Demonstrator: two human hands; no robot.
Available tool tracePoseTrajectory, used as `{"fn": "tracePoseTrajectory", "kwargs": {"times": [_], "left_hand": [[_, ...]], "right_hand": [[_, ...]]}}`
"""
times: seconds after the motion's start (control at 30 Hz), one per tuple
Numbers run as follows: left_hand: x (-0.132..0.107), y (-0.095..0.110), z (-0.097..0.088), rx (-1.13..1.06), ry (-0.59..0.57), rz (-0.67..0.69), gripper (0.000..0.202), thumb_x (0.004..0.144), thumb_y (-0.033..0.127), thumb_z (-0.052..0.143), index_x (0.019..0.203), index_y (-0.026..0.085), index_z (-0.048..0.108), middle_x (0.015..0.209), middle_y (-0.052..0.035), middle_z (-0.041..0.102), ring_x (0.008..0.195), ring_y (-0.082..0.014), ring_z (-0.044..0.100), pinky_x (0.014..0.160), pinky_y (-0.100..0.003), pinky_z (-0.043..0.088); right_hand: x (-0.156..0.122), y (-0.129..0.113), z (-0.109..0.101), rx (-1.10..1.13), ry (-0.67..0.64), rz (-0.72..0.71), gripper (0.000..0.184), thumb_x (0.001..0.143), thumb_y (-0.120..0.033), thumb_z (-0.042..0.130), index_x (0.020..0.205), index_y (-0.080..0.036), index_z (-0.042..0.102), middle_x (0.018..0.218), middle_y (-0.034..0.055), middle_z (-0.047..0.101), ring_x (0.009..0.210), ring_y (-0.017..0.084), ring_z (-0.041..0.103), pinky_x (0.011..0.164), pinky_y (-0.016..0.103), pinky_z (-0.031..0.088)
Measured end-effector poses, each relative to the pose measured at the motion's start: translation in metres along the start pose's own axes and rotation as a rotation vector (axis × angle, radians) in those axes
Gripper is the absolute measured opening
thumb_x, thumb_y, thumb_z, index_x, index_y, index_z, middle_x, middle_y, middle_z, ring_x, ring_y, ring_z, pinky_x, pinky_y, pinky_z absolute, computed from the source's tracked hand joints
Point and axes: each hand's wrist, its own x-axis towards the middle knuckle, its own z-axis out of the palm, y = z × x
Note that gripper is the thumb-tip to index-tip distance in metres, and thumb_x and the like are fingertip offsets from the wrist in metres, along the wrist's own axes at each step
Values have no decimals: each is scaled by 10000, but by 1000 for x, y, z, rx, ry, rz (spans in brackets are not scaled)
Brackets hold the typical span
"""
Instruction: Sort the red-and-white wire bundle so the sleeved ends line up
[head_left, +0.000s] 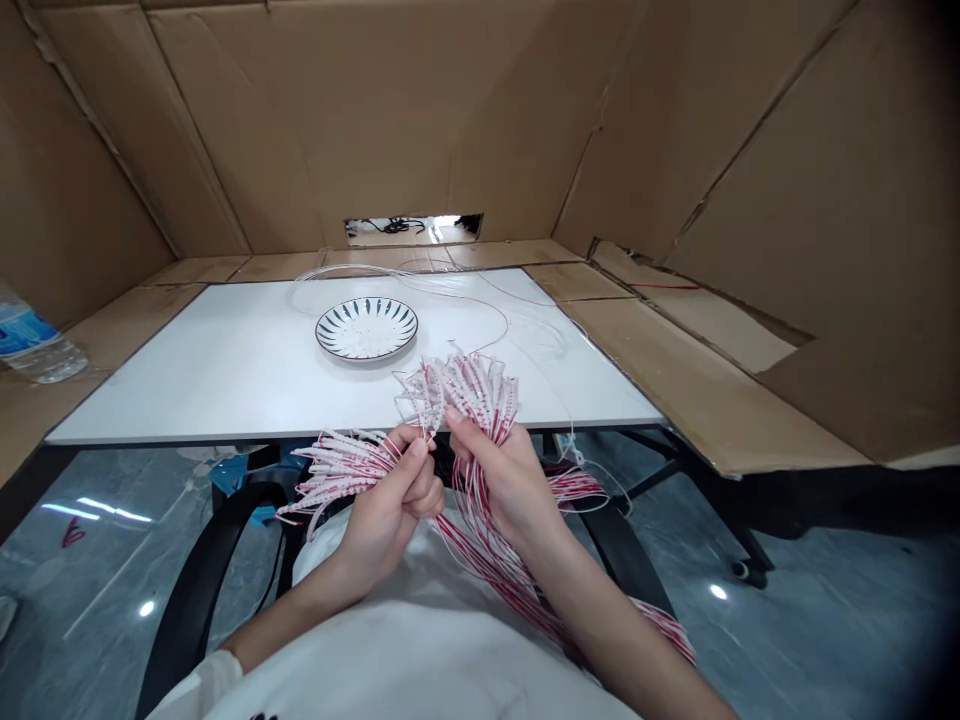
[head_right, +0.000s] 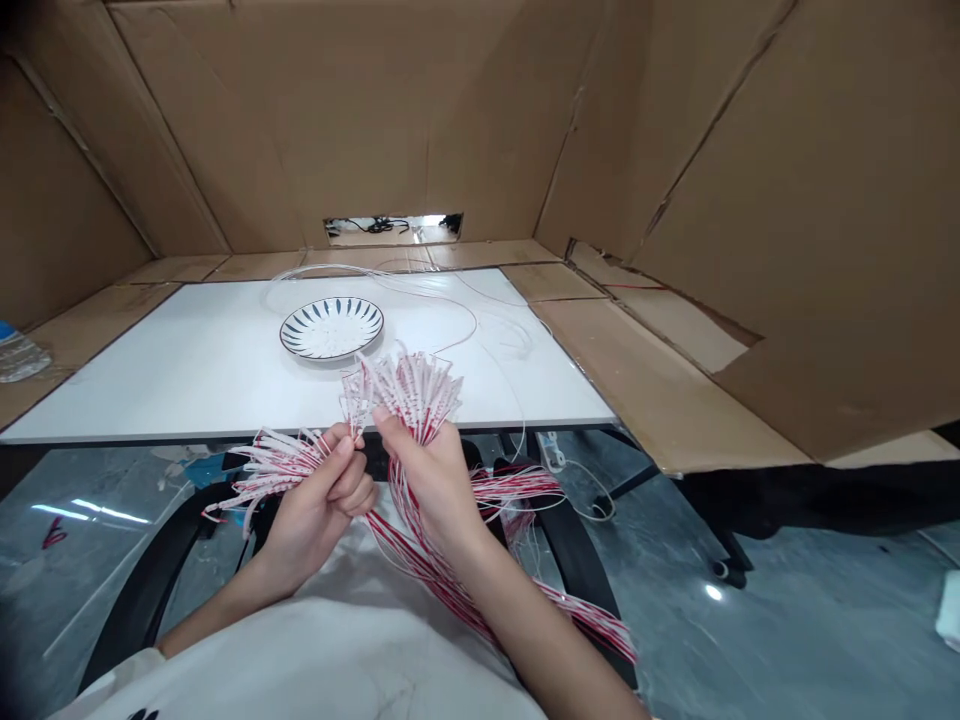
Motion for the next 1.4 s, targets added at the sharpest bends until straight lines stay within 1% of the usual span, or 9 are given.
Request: {"fn": "tracePoseTrajectory", "kwargs": {"times": [0.1,0.27,0.53,0.67,0.77,0.93,1.17,1.3,1.4], "left_hand": [[2,-1,3,49,9,-6,291,830,352,626,716,196,408,484,110,163,423,-51,103,444,-198,181],[5,-2,5,87,27,31,297,826,372,616,713,201,401,477,107,205,427,-55,134,452,-202,188],[4,-8,-5,296,129,110,182,875,381,531,857,200,524,616,58,517,365,-26,286,430,-189,246],[4,-10,-12,390,224,222,188,861,369,571,874,184,601,815,-10,600,685,-106,567,679,-223,435],[3,-11,-13,384,245,256,198,863,365,576,846,171,611,761,-5,576,746,-114,545,747,-223,424],[3,-10,-7,256,160,133,249,851,416,583,802,177,533,529,71,409,468,-65,366,486,-194,296],[6,-9,-1,154,113,119,366,807,430,638,675,182,403,507,89,307,466,-56,223,461,-195,213],[8,-10,-2,141,115,104,381,779,451,660,678,185,408,511,86,323,472,-60,231,467,-201,217],[8,-10,-5,195,119,108,400,785,492,631,656,180,417,518,73,353,483,-68,263,479,-214,232]], "right_hand": [[-2,-1,0,36,-105,53,306,598,-244,821,804,-138,622,771,11,617,715,146,544,717,257,444],[-1,2,-3,71,-133,29,283,650,-237,789,876,-139,650,895,38,651,828,168,579,829,281,446],[1,0,-3,33,-33,31,223,698,-308,756,805,-142,650,777,18,624,668,128,529,637,230,426],[3,-4,-4,-21,22,30,327,730,-401,715,610,-146,550,602,-12,504,484,83,372,467,221,319],[5,-4,-4,-16,52,6,419,739,-420,702,550,-165,429,534,-40,393,459,69,301,443,218,266],[3,-1,-2,-17,11,53,416,714,-374,724,569,-172,391,505,-60,346,455,64,270,430,210,233],[-1,3,-4,23,-146,59,240,598,-198,768,750,-141,592,702,-7,582,641,119,516,614,222,426],[0,1,-4,27,-148,82,260,572,-182,774,752,-141,590,673,-9,597,590,120,541,583,225,446],[-1,-1,-1,39,-241,133,218,619,-244,750,703,-132,582,581,14,591,498,154,547,500,262,454]]}}
